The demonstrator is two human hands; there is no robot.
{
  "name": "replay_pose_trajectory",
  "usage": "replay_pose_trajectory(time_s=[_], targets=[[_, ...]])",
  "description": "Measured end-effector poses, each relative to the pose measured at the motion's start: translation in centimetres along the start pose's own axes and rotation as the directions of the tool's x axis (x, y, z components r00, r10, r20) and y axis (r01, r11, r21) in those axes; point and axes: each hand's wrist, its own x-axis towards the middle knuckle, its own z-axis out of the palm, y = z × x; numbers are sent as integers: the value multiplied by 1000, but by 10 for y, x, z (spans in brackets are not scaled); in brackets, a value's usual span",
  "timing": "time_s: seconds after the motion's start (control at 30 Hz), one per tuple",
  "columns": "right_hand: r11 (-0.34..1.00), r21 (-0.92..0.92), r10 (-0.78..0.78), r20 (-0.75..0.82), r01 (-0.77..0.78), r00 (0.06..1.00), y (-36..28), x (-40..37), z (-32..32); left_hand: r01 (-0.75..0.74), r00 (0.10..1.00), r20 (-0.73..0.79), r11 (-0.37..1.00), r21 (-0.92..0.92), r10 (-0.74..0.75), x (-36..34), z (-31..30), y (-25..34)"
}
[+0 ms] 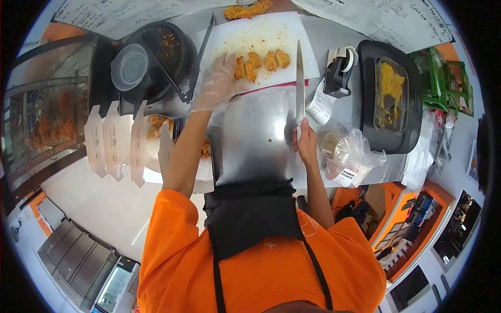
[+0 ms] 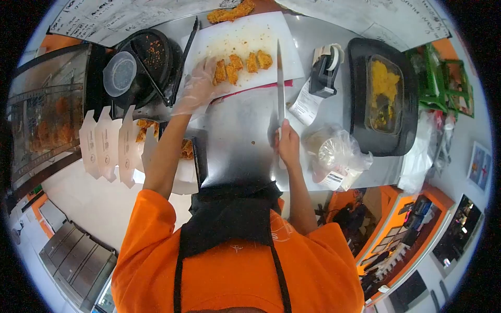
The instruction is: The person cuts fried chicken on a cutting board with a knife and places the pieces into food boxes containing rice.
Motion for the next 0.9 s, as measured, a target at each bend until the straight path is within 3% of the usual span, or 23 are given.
replay_pose_trajectory(time_s=[0.13,0.2,0.3,0.4,0.43,0.5,0.63,0.7,0.8,0.9], targets=[[994,102,52,-21,-50,998,-10,30,1,15,995,-97,997,-74,-22,-8,28,14],[982,172,71,51,-79,996,-13,47,3,83,976,-191,991,-104,-102,-2,42,21],[972,206,85,149,-115,985,-13,64,9,117,968,-204,982,-149,-147,9,46,32],[960,240,90,224,-145,970,-12,70,11,37,955,-294,998,-45,-48,13,33,43],[963,218,100,248,-156,964,-12,70,11,36,955,-293,998,-48,-49,17,31,42],[967,192,114,270,-170,956,-14,71,9,-97,949,-281,980,176,144,27,28,36],[965,202,111,272,-170,956,-23,75,9,-131,978,-149,984,121,148,36,20,24],[965,203,113,260,-169,959,-26,78,9,-111,992,-67,994,-8,110,35,14,24],[970,179,110,273,-163,956,-25,79,8,-64,986,-153,996,61,72,33,16,25],[972,178,106,250,-153,962,-21,74,8,-97,987,-114,988,124,112,29,12,18]])
